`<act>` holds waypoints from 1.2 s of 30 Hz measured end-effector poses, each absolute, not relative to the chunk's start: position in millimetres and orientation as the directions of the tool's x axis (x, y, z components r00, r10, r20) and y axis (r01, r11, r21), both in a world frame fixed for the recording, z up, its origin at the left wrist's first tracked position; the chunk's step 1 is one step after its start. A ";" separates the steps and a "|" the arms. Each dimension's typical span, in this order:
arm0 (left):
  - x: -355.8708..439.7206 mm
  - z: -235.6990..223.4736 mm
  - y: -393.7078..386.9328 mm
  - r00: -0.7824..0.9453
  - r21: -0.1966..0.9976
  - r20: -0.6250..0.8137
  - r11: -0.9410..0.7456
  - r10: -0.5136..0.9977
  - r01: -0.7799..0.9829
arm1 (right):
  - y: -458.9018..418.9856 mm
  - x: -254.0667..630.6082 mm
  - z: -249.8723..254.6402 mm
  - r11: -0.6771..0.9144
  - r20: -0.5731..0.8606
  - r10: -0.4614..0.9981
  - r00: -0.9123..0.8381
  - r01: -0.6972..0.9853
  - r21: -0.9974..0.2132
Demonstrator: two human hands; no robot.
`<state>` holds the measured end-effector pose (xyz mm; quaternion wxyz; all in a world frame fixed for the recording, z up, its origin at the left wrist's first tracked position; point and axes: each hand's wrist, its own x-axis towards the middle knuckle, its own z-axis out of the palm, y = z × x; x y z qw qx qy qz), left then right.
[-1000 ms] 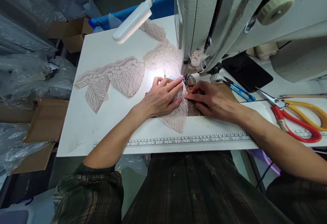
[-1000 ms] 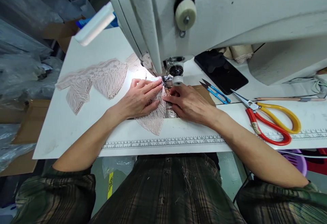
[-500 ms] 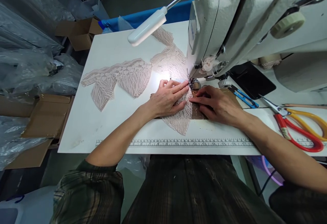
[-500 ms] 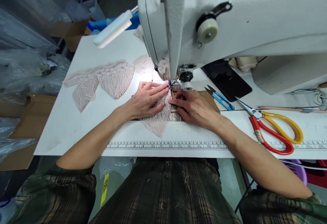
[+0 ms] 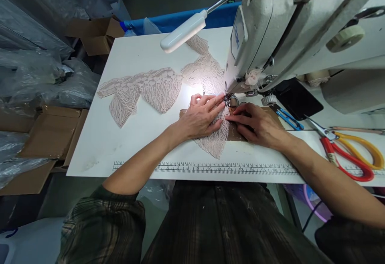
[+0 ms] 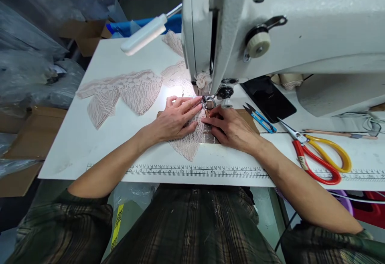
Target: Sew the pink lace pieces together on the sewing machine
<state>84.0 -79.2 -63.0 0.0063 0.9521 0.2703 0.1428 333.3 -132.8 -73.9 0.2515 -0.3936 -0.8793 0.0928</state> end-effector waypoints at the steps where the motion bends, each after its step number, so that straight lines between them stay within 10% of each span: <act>1: 85.2 -63.9 -79.8 0.811 0.072 0.295 -0.859 0.504 0.508 | -132.9 333.5 -73.8 0.677 0.372 0.735 -0.567 0.648 -0.349; 25: 87.8 -69.8 -68.5 0.822 0.076 0.325 -0.879 0.468 0.471 | -131.3 324.0 -88.0 0.629 0.486 0.727 -0.485 0.753 -0.190; 36: 82.0 -70.4 -50.9 0.782 0.165 0.386 -0.871 0.488 0.462 | -131.7 329.0 -84.8 0.616 0.389 0.776 -0.497 0.731 -0.295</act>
